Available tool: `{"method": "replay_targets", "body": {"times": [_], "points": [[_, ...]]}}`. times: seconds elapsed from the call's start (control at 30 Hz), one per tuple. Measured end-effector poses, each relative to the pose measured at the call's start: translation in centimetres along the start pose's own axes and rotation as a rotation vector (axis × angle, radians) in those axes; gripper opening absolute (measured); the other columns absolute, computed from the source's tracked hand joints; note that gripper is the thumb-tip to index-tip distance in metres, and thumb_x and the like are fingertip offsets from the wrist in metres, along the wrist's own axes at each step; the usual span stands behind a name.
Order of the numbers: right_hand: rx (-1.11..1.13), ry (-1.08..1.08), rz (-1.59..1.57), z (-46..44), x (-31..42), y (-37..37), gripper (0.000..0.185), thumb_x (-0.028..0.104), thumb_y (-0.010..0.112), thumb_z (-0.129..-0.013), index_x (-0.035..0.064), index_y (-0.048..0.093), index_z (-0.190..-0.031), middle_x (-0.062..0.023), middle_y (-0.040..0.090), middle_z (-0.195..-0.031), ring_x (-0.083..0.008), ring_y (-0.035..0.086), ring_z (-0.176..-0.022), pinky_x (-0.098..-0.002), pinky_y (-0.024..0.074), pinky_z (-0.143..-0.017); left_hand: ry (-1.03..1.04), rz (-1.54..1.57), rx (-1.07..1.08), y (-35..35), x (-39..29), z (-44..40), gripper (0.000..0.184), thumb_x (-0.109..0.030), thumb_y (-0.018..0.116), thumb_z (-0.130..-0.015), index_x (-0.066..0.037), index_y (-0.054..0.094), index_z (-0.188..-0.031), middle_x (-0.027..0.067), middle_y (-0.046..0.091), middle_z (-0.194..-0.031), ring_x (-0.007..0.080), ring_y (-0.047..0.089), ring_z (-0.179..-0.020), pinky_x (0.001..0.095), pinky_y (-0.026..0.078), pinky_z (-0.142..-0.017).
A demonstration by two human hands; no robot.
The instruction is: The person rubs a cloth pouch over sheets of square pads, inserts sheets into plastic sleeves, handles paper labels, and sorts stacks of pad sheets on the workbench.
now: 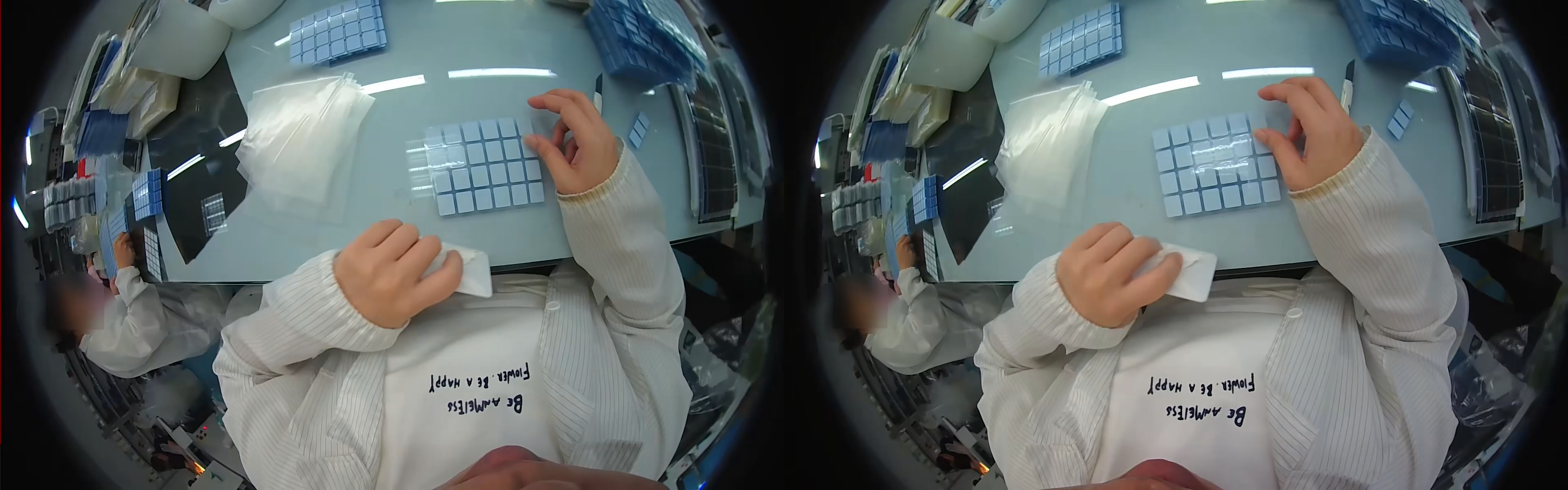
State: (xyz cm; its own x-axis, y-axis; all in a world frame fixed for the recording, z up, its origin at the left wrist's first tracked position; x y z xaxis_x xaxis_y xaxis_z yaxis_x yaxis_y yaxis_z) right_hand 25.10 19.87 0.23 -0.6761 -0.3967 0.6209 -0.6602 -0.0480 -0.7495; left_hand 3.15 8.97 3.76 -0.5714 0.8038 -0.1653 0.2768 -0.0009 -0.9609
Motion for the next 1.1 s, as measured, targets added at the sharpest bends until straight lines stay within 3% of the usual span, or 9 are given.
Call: {"method": "replay_targets", "body": {"times": [0.07, 0.2, 0.3, 0.4, 0.5, 0.83, 0.97, 1.03, 1.1], "points": [[0.040, -0.014, 0.005, -0.4, 0.3, -0.1, 0.040, 0.004, 0.075, -0.076, 0.0059, 0.063, -0.114, -0.0063, 0.059, -0.111, -0.0087, 0.053, -0.065, -0.0211, 0.0452, -0.056, -0.058, -0.033, -0.174, -0.9, 0.9, 1.2, 0.029, -0.013, 0.065, -0.066, -0.004, 0.063, -0.094, 0.0101, 0.060, -0.083, 0.0230, 0.058, -0.074, 0.0340, 0.051, -0.068], [0.194, 0.112, -0.004, -1.1, 0.3, 0.4, 0.048, 0.001, 0.076, -0.073, 0.0073, 0.061, -0.118, -0.0055, 0.057, -0.107, -0.0084, 0.054, -0.069, -0.0216, 0.0463, -0.059, -0.296, -0.279, -0.090, -2.4, 3.6, 3.0, 0.037, -0.019, 0.068, -0.073, -0.005, 0.066, -0.106, 0.0135, 0.064, -0.097, 0.0282, 0.061, -0.087, 0.0372, 0.052, -0.077], [0.229, 0.139, -0.028, -1.5, 0.0, 0.4, 0.050, 0.000, 0.076, -0.072, 0.0081, 0.061, -0.120, -0.0044, 0.057, -0.103, -0.0081, 0.054, -0.070, -0.0215, 0.0465, -0.061, -0.338, -0.153, -0.130, -1.6, 2.4, 3.1, 0.049, -0.041, 0.065, -0.084, -0.007, 0.063, -0.119, 0.0149, 0.060, -0.122, 0.0321, 0.057, -0.111, 0.0405, 0.047, -0.092], [0.231, 0.163, -0.032, -2.0, -0.3, 0.5, 0.051, -0.001, 0.076, -0.072, 0.0084, 0.061, -0.120, -0.0028, 0.056, -0.099, -0.0075, 0.053, -0.070, -0.0215, 0.0465, -0.061, -0.212, 0.045, -0.093, 1.4, 0.1, 1.0, 0.055, -0.044, 0.063, -0.085, -0.007, 0.060, -0.125, 0.0143, 0.057, -0.129, 0.0297, 0.055, -0.116, 0.0413, 0.043, -0.098], [0.226, 0.215, -0.047, -2.1, -0.7, 0.4, 0.050, -0.001, 0.075, -0.072, 0.0083, 0.061, -0.119, -0.0012, 0.055, -0.097, -0.0067, 0.052, -0.070, -0.0214, 0.0463, -0.062, -0.236, 0.125, -0.098, 4.0, -0.5, 0.0, 0.059, -0.048, 0.060, -0.086, -0.006, 0.057, -0.128, 0.0141, 0.053, -0.134, 0.0280, 0.053, -0.120, 0.0417, 0.040, -0.101], [0.156, 0.393, -0.112, -2.8, -1.0, 0.6, 0.031, -0.003, 0.066, -0.081, 0.0040, 0.065, -0.111, 0.0016, 0.056, -0.081, -0.0058, 0.050, -0.067, -0.0197, 0.0441, -0.067, -0.271, 0.092, -0.144, 4.2, -0.8, 0.3, 0.059, -0.050, 0.058, -0.086, -0.007, 0.060, -0.126, 0.0134, 0.056, -0.131, 0.0286, 0.056, -0.114, 0.0402, 0.042, -0.098], [0.123, 0.357, -0.107, -2.3, -0.3, 0.5, 0.025, -0.003, 0.065, -0.082, 0.0022, 0.066, -0.106, -0.0002, 0.057, -0.081, -0.0074, 0.052, -0.065, -0.0203, 0.0444, -0.065, -0.293, 0.097, -0.143, 4.0, -1.0, 0.3, 0.062, -0.050, 0.057, -0.086, -0.006, 0.056, -0.130, 0.0137, 0.056, -0.131, 0.0283, 0.054, -0.117, 0.0395, 0.041, -0.099], [-0.072, -0.047, 0.099, -1.8, 1.6, -0.1, 0.019, -0.004, 0.064, -0.082, 0.0010, 0.065, -0.101, -0.0047, 0.059, -0.080, -0.0117, 0.054, -0.063, -0.0217, 0.0449, -0.060, -0.305, 0.099, -0.139, 4.1, -0.9, 0.2, 0.064, -0.051, 0.057, -0.087, -0.006, 0.055, -0.132, 0.0138, 0.055, -0.132, 0.0282, 0.054, -0.117, 0.0393, 0.041, -0.100], [-0.078, -0.109, 0.114, -0.9, 3.2, 0.3, 0.018, -0.005, 0.064, -0.082, 0.0004, 0.065, -0.099, -0.0068, 0.060, -0.080, -0.0141, 0.055, -0.061, -0.0227, 0.0449, -0.058, -0.298, 0.099, -0.119, 4.1, -0.9, 0.3, 0.066, -0.050, 0.056, -0.086, -0.003, 0.053, -0.132, 0.0140, 0.054, -0.133, 0.0282, 0.052, -0.119, 0.0393, 0.039, -0.100]]}}
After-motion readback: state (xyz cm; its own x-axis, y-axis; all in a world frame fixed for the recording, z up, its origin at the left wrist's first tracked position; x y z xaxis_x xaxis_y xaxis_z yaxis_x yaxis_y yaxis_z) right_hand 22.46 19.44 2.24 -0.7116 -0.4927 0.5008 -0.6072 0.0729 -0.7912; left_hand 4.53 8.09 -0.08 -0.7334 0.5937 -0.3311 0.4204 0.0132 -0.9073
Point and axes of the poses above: each hand's wrist, its own z-axis away from the middle knuckle, its own y-axis out of the palm, x = y × z, the point moved 4 cm from there along -z, towards the middle knuckle
